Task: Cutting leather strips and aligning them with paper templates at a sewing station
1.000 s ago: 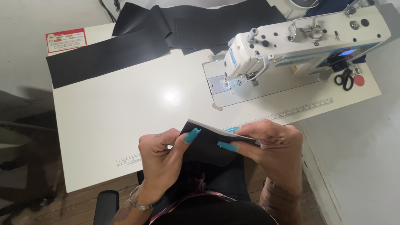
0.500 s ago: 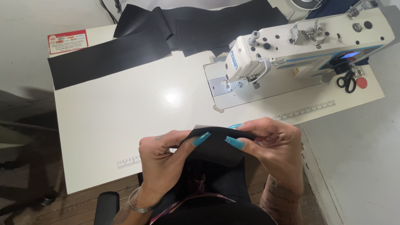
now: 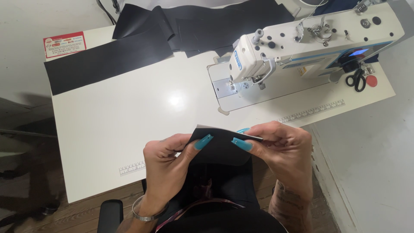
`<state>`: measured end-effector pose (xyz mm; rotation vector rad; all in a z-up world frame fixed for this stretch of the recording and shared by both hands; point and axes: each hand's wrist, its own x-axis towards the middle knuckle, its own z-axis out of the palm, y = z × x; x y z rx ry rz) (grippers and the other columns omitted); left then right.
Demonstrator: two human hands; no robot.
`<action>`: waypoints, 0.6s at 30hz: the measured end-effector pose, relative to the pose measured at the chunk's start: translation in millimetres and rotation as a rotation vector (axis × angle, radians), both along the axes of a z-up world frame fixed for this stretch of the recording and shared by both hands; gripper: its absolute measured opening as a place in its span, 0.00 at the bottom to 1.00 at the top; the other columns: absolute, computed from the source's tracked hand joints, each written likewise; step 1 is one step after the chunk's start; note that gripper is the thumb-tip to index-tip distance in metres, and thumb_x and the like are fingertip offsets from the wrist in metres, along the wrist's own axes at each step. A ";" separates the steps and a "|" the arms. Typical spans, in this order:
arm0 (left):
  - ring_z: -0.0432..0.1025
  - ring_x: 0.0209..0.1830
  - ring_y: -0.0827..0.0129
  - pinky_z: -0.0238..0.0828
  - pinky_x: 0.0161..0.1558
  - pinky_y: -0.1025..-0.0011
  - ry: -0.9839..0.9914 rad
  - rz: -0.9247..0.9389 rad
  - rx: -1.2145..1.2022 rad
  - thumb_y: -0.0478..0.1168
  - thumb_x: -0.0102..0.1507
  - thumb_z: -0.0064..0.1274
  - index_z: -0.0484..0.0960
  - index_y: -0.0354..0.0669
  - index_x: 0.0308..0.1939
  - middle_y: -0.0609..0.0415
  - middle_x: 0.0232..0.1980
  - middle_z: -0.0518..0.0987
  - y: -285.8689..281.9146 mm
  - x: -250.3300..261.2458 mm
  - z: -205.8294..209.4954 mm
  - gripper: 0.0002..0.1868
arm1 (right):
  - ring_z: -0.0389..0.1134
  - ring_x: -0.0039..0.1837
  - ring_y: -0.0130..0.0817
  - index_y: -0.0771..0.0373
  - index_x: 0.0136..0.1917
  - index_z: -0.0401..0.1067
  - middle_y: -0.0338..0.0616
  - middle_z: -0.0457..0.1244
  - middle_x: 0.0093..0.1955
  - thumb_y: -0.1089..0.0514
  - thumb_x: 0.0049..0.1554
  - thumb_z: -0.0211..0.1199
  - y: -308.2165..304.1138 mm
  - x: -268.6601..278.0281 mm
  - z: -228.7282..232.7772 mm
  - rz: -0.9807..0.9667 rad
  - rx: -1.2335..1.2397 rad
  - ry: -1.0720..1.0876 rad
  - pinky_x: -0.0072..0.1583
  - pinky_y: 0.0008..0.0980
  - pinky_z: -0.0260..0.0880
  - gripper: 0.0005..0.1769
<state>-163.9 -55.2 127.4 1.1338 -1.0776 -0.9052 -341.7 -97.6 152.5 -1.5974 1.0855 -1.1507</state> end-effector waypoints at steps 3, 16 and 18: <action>0.67 0.26 0.81 0.66 0.25 0.87 0.043 -0.013 0.002 0.31 0.54 0.51 0.79 0.33 0.31 0.54 0.28 0.79 1.0 -0.6 -0.7 0.04 | 0.68 0.36 0.28 0.68 0.36 0.71 0.46 0.66 0.35 0.69 0.38 0.66 0.8 1.1 1.3 0.000 -0.016 0.003 0.41 0.18 0.73 0.09; 0.71 0.28 0.77 0.71 0.29 0.86 0.125 -0.044 0.000 0.32 0.54 0.51 0.79 0.33 0.32 0.51 0.30 0.80 7.0 -2.8 0.7 0.05 | 0.67 0.34 0.26 0.66 0.35 0.71 0.45 0.66 0.33 0.67 0.39 0.66 9.5 0.1 3.8 -0.047 -0.063 0.036 0.39 0.16 0.70 0.08; 0.71 0.27 0.78 0.70 0.28 0.86 0.122 -0.038 -0.005 0.32 0.54 0.51 0.79 0.33 0.32 0.52 0.29 0.79 8.2 -3.3 0.7 0.05 | 0.67 0.35 0.26 0.66 0.35 0.71 0.45 0.66 0.33 0.67 0.39 0.66 10.9 0.9 5.1 -0.057 -0.064 0.048 0.39 0.17 0.70 0.08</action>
